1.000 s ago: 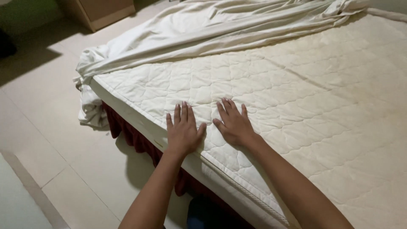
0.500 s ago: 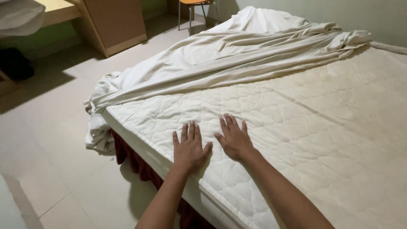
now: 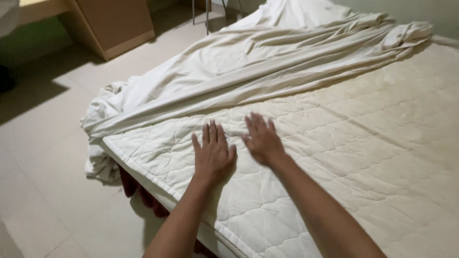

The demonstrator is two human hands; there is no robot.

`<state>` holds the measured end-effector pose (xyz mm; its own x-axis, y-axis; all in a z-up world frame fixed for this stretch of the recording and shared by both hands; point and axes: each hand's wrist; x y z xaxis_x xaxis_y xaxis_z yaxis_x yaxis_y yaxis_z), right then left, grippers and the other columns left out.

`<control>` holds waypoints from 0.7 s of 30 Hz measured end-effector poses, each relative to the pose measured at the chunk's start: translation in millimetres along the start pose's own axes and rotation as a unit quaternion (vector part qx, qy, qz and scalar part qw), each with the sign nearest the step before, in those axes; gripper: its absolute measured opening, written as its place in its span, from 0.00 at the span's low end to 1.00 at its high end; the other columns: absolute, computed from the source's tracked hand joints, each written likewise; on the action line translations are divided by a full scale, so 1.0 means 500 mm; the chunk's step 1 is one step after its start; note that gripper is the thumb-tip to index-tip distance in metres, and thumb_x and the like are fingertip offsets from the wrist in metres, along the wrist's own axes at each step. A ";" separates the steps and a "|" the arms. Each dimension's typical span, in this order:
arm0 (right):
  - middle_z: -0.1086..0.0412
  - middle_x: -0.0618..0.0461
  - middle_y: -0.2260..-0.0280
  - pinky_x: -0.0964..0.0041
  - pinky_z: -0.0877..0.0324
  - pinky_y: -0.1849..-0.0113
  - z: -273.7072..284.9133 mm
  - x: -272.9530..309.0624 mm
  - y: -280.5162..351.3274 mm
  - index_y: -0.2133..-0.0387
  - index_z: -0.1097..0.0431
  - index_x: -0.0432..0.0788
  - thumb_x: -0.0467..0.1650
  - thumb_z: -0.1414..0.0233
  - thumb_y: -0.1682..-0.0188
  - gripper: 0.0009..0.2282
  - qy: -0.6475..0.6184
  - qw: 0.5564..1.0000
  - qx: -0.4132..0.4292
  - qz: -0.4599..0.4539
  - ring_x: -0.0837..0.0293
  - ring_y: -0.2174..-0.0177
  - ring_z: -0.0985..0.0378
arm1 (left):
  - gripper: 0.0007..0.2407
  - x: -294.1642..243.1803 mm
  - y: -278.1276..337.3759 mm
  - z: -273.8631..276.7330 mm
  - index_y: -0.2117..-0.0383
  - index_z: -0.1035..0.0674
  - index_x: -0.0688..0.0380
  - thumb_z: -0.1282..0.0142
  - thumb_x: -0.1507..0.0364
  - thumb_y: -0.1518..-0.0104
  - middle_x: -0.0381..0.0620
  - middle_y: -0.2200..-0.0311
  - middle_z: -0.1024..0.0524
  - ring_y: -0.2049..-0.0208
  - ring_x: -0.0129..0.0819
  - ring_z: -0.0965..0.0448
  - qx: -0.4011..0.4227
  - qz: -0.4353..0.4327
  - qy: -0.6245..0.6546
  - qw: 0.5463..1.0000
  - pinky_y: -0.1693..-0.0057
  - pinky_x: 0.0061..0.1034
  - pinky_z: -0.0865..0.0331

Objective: The person spreads a white fitted sheet over a mattress, smoothing it out and tucking the edges under the mattress corners. They move around the bed to adjust the sheet on all sides, ensuring it is properly fitted.

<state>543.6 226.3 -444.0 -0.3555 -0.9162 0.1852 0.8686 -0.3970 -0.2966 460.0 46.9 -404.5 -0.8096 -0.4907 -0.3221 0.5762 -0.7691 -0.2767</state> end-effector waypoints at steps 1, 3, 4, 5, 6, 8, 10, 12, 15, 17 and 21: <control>0.55 0.38 0.31 0.41 0.63 0.36 0.004 -0.002 -0.012 0.32 0.51 0.39 0.42 0.61 0.43 0.29 -0.002 1.000 0.007 0.000 0.44 0.33 0.56 | 0.32 0.006 -0.017 -0.009 0.33 0.43 0.70 0.57 0.58 0.40 0.62 0.28 0.54 0.27 0.53 0.59 0.006 0.004 0.001 1.000 0.30 0.59 0.70; 0.49 0.36 0.33 0.39 0.54 0.37 0.007 -0.002 -0.045 0.35 0.45 0.37 0.38 0.57 0.44 0.26 0.008 0.998 -0.057 0.013 0.42 0.34 0.48 | 0.28 0.026 -0.056 -0.025 0.35 0.41 0.70 0.57 0.63 0.39 0.65 0.30 0.51 0.28 0.57 0.57 -0.044 -0.008 -0.005 0.999 0.31 0.62 0.68; 0.49 0.36 0.33 0.39 0.54 0.37 0.001 0.000 -0.046 0.35 0.45 0.37 0.38 0.57 0.44 0.26 0.007 0.999 -0.045 0.010 0.42 0.34 0.48 | 0.28 0.031 -0.060 -0.028 0.35 0.41 0.70 0.57 0.63 0.39 0.65 0.30 0.51 0.28 0.57 0.57 -0.033 -0.003 -0.001 0.999 0.31 0.62 0.68; 0.48 0.35 0.34 0.38 0.52 0.37 -0.001 0.002 -0.048 0.35 0.44 0.36 0.36 0.56 0.45 0.25 0.000 0.998 -0.063 0.031 0.40 0.35 0.46 | 0.27 0.034 -0.064 -0.028 0.35 0.40 0.70 0.56 0.66 0.40 0.66 0.30 0.50 0.28 0.57 0.56 -0.052 -0.002 0.004 0.999 0.31 0.62 0.67; 0.46 0.33 0.34 0.37 0.50 0.38 0.012 -0.005 -0.073 0.36 0.43 0.35 0.33 0.56 0.45 0.24 -0.001 0.994 -0.095 0.055 0.38 0.36 0.45 | 0.27 0.034 -0.094 -0.020 0.36 0.39 0.70 0.54 0.68 0.41 0.66 0.30 0.48 0.28 0.57 0.54 -0.083 -0.009 0.009 0.996 0.31 0.63 0.66; 0.45 0.34 0.35 0.36 0.50 0.38 0.004 -0.019 -0.096 0.36 0.43 0.35 0.33 0.56 0.45 0.24 0.024 0.993 -0.097 0.063 0.39 0.36 0.44 | 0.27 0.041 -0.127 -0.027 0.35 0.39 0.70 0.53 0.70 0.42 0.66 0.30 0.48 0.28 0.57 0.53 -0.098 -0.010 0.002 0.995 0.30 0.62 0.65; 0.44 0.35 0.36 0.36 0.50 0.38 -0.004 -0.026 -0.112 0.36 0.43 0.34 0.32 0.55 0.45 0.24 0.048 0.992 -0.096 0.070 0.40 0.35 0.43 | 0.28 0.052 -0.155 -0.043 0.35 0.38 0.70 0.52 0.72 0.44 0.67 0.30 0.47 0.28 0.56 0.51 -0.111 -0.010 -0.005 0.994 0.30 0.61 0.63; 0.43 0.35 0.35 0.36 0.49 0.39 -0.009 -0.027 -0.127 0.37 0.42 0.35 0.31 0.54 0.47 0.23 0.075 0.987 -0.123 0.075 0.40 0.36 0.42 | 0.29 0.069 -0.180 -0.066 0.36 0.38 0.74 0.51 0.72 0.47 0.66 0.33 0.42 0.31 0.59 0.47 -0.158 0.001 -0.023 0.987 0.32 0.61 0.61; 0.42 0.36 0.35 0.34 0.49 0.38 -0.012 -0.025 -0.145 0.36 0.42 0.35 0.30 0.55 0.48 0.24 0.131 0.981 -0.113 0.082 0.42 0.37 0.40 | 0.26 0.068 -0.182 -0.075 0.37 0.36 0.74 0.51 0.74 0.44 0.60 0.39 0.34 0.34 0.56 0.40 -0.155 -0.003 -0.033 0.987 0.30 0.62 0.59; 0.42 0.36 0.35 0.34 0.50 0.39 -0.020 -0.026 -0.142 0.36 0.42 0.35 0.30 0.56 0.48 0.24 0.122 0.983 -0.105 0.093 0.41 0.37 0.40 | 0.26 0.057 -0.161 -0.048 0.38 0.34 0.73 0.50 0.76 0.46 0.59 0.43 0.31 0.37 0.54 0.37 -0.133 -0.003 -0.037 0.990 0.29 0.60 0.57; 0.39 0.36 0.37 0.35 0.51 0.39 -0.006 -0.020 -0.156 0.37 0.42 0.36 0.29 0.58 0.47 0.23 0.152 0.971 -0.139 0.126 0.41 0.38 0.38 | 0.22 0.069 -0.172 -0.061 0.41 0.28 0.70 0.49 0.78 0.46 0.61 0.47 0.29 0.43 0.56 0.32 -0.108 -0.029 -0.011 0.994 0.28 0.50 0.48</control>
Point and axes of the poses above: each hand's wrist, its own y-axis away from the middle knuckle, its own z-axis out of the back of the hand, x = y × z
